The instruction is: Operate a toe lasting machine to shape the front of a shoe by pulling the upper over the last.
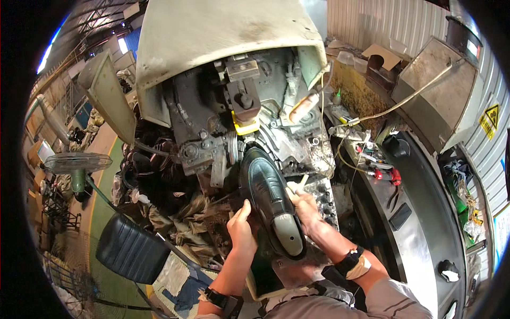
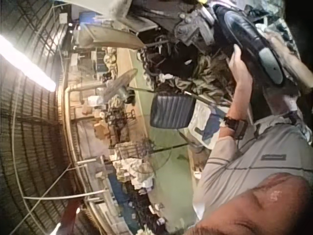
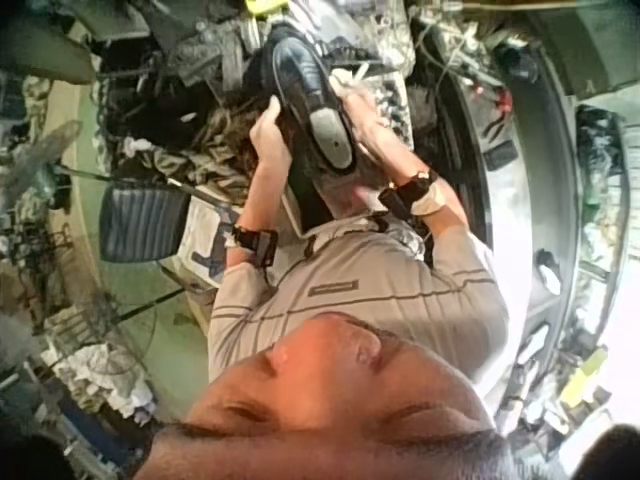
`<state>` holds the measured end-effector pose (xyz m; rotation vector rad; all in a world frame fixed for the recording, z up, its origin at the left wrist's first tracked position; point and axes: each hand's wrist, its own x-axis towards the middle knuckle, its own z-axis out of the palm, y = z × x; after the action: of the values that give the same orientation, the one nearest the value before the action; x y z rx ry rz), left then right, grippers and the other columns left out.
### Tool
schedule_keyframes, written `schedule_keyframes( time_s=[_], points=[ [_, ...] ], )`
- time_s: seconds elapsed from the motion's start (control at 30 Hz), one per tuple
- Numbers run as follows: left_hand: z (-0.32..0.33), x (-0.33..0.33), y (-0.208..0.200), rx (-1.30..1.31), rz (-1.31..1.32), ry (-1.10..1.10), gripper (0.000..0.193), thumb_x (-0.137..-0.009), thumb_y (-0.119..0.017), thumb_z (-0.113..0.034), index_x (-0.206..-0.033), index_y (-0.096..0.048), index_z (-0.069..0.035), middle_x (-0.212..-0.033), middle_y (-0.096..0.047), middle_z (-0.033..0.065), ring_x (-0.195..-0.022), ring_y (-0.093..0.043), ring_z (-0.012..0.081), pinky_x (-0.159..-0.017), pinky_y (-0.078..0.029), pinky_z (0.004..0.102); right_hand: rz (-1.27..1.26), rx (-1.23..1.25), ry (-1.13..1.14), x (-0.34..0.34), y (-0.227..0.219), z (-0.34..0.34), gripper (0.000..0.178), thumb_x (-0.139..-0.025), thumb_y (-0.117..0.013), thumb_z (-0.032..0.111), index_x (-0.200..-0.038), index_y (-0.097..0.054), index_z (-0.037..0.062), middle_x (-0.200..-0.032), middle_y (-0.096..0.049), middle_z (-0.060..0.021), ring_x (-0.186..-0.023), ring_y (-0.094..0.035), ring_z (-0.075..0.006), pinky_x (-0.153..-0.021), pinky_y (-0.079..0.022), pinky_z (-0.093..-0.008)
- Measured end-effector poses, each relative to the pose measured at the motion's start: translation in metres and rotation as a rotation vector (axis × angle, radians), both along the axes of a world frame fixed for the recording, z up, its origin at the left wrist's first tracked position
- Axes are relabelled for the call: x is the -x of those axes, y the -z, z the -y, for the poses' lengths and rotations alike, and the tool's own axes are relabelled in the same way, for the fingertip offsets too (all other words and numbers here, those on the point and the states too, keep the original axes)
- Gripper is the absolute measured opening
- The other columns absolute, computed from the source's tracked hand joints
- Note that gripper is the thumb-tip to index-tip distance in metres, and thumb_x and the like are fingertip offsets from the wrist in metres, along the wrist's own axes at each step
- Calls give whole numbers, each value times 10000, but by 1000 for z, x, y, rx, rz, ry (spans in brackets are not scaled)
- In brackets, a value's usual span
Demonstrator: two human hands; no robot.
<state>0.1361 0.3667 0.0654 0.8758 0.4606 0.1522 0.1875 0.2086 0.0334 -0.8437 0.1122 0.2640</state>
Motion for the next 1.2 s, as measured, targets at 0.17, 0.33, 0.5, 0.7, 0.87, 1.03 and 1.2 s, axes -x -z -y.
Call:
schedule_keyframes(
  time_s=[0.17, 0.33, 0.5, 0.7, 0.87, 1.03, 1.2],
  points=[
    [-26, -41, 21, 6, -165, -3, 201, -963, -707, -256, -1021, -734, -65, -947, -721, 18, -774, -646, 144, -660, -478, 303, -67, 158, 61, -42, 17, -19, 260, -958, -670, 127, -1199, -651, 33, -1245, -653, -106, -1173, -572, -163, -1095, -392, -316],
    [-31, -67, 26, 79, -166, 16, 191, -953, -722, -262, -984, -724, -73, -926, -716, 28, -796, -650, 144, -710, -486, 306, -12, 337, 102, -70, 31, -25, 327, -981, -651, 230, -1229, -627, 19, -1243, -662, -100, -1224, -528, -170, -1237, 37, -379],
    [-38, -82, 42, 174, -174, 65, 166, -961, -709, -237, -990, -720, -74, -938, -714, 32, -812, -652, 147, -736, -494, 296, 30, 433, 38, -82, 28, -20, 327, -984, -645, 253, -1220, -623, 27, -1115, -704, -94, -1176, -557, -144, -1189, 215, -450],
    [-27, -85, 69, 185, -151, 44, 208, -996, -654, -256, -1043, -710, -62, -977, -709, 30, -839, -644, 148, -757, -496, 291, -101, 441, 126, -87, 35, -18, 340, -946, -730, 185, -1222, -640, 9, -1209, -609, -75, -1028, -588, -116, -841, -527, -246],
    [-21, -89, 95, 49, -100, 2, 337, -1033, -595, -291, -1156, -684, 10, -1079, -712, 70, -930, -656, 194, -839, -514, 322, -45, 225, 64, -86, 44, -17, 325, -972, -680, 206, -1233, -560, 52, -1059, -707, -42, -1089, -578, -92, -1226, -115, -342],
    [-9, -87, 84, 78, -78, -69, 350, -1030, -602, -287, -1135, -691, 34, -1075, -716, 84, -929, -665, 209, -856, -525, 339, -69, -22, 21, -83, 54, -16, 438, -973, -688, 162, -1338, -475, 49, -1058, -703, -41, -1070, -582, -89, -1170, -255, -294],
    [0, -98, 96, 79, -64, -232, 248, -1002, -660, -223, -981, -725, 16, -962, -713, 34, -834, -623, 134, -781, -504, 285, -79, 42, 68, -91, 72, -20, 716, -968, -703, 161, -1533, -295, -4, -1273, -620, -80, -1145, -558, -134, -1119, -337, -288]
  ],
)
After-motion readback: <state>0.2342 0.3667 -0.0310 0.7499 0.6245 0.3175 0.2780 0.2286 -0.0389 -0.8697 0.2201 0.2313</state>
